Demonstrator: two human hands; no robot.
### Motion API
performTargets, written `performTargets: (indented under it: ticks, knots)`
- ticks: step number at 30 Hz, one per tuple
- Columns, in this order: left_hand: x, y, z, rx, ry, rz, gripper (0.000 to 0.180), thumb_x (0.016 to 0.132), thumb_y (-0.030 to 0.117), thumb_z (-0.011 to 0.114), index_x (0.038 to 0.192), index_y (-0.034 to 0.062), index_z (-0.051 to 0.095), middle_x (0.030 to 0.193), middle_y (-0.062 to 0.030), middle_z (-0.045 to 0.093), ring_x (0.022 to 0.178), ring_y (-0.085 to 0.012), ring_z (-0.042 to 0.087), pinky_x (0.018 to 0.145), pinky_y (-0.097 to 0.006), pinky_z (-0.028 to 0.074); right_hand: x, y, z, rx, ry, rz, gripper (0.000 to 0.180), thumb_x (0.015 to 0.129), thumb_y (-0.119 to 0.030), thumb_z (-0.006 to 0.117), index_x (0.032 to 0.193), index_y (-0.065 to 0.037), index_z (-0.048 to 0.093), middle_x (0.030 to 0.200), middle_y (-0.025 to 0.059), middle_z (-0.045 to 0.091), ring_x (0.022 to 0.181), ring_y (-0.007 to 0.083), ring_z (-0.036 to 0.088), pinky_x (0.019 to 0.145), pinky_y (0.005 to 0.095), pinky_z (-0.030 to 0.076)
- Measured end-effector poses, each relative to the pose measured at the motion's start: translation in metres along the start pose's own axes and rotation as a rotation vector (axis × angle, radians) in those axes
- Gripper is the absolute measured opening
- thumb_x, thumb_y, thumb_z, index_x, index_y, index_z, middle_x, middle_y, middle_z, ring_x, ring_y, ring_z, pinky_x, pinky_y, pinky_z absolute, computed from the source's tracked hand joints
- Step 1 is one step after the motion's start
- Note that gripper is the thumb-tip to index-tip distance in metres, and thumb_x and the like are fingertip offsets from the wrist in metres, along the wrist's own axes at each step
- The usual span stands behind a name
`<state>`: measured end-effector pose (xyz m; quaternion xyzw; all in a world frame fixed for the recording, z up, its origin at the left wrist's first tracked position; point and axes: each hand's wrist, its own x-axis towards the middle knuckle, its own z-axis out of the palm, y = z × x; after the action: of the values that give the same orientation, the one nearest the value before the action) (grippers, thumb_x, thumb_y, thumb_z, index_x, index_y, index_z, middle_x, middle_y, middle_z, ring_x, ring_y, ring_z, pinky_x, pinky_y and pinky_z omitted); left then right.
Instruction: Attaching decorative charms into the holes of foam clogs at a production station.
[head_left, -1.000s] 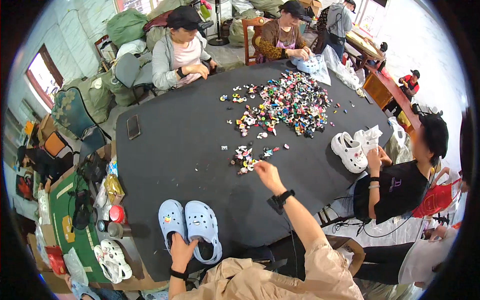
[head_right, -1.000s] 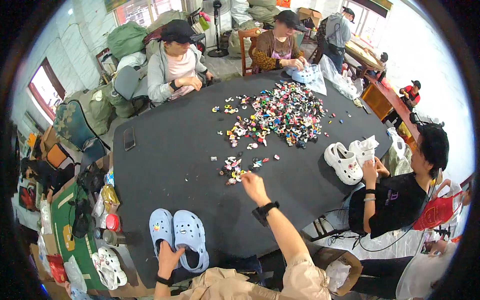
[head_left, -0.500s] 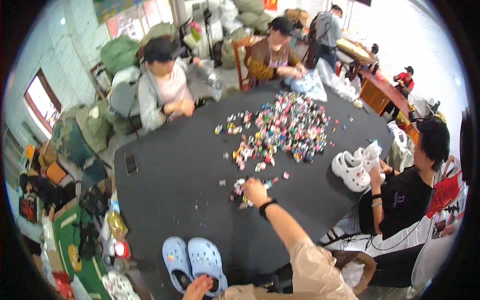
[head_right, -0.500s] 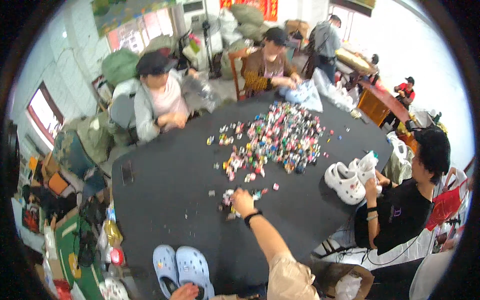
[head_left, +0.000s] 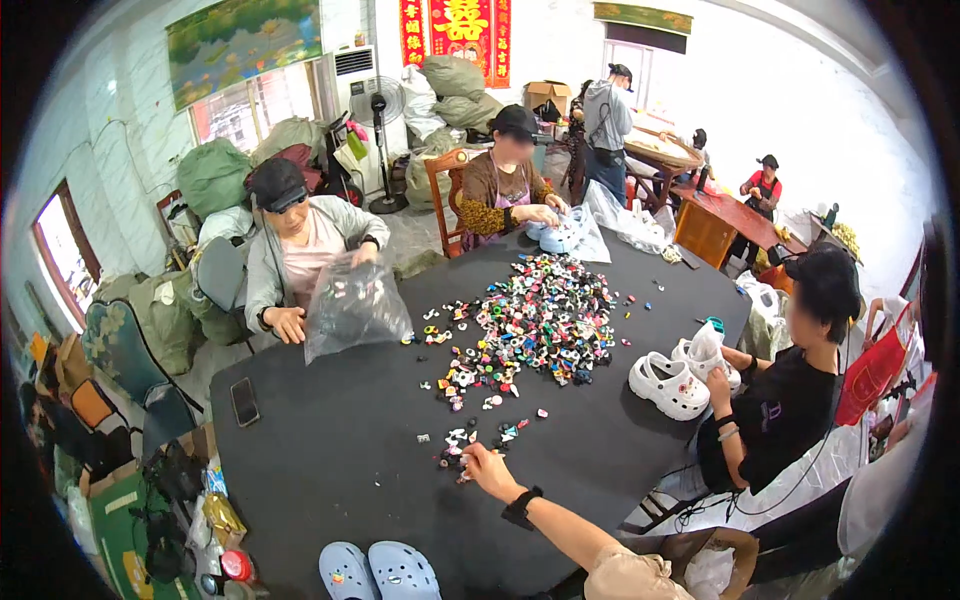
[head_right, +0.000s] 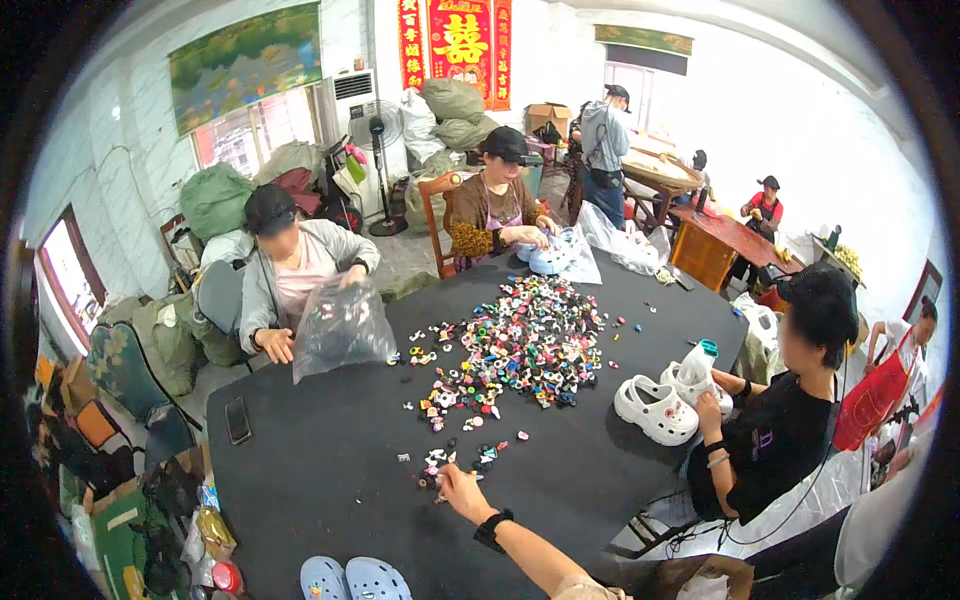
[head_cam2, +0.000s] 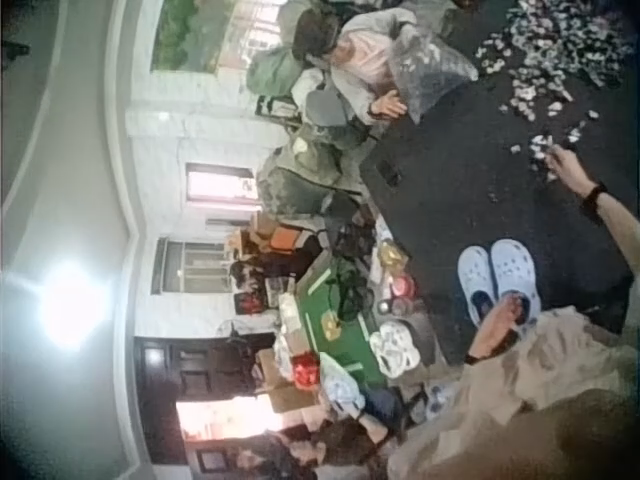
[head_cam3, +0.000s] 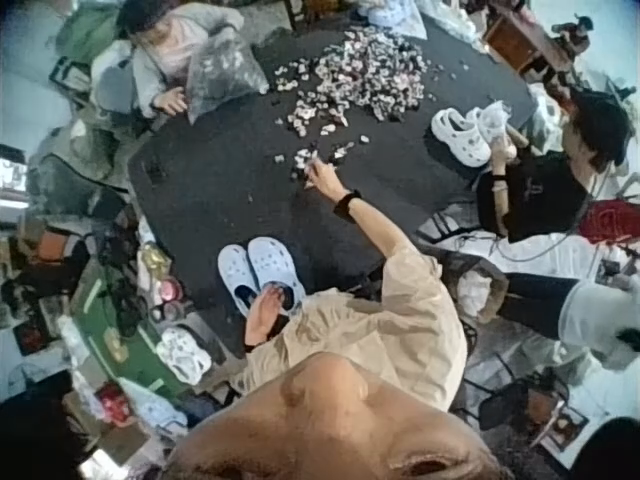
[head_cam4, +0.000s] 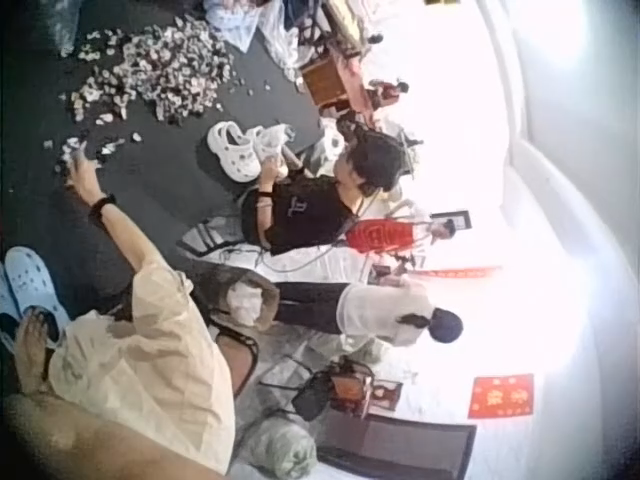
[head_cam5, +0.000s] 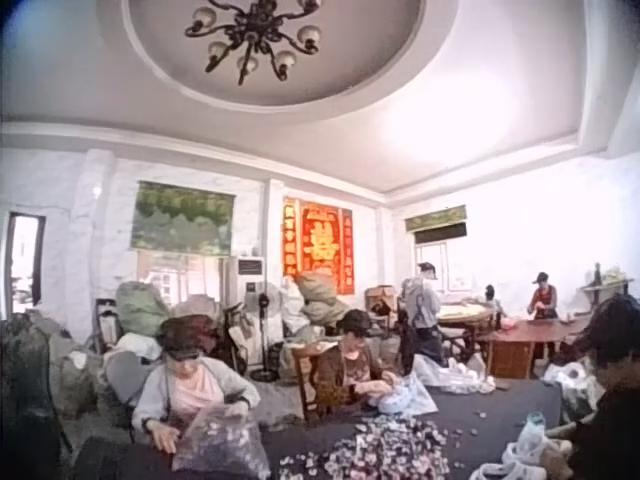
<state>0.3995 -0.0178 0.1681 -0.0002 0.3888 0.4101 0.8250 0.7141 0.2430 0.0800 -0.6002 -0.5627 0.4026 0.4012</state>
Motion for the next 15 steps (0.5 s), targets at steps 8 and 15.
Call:
performTargets:
  ticks: [8,15]
  knots:
    - [0.008,0.004,-0.011,-0.171,-0.068,0.06,0.025,0.09,0.017,0.049,0.102,-0.003,0.057,0.112,-0.0165,0.058,0.115,-0.0314,0.05,0.105,-0.043,0.034,-0.092,-0.037,0.024,0.305,-0.174,0.048,0.019,0.096,-0.008,0.046,0.109,0.002,0.056,0.095,0.0121,0.065,0.088,0.0181,0.068,0.077,0.0285,0.055]
    - [0.012,0.009,-0.013,-0.555,0.062,-0.097,0.052,0.088,0.019,0.048,0.134,-0.0053,0.038,0.14,-0.0168,0.041,0.132,-0.0336,0.034,0.113,-0.044,0.023,-0.146,-0.073,0.062,0.401,-0.443,0.101,0.02,0.099,-0.02,0.043,0.108,-0.005,0.051,0.092,0.0074,0.063,0.08,0.014,0.064,0.072,0.0287,0.053]
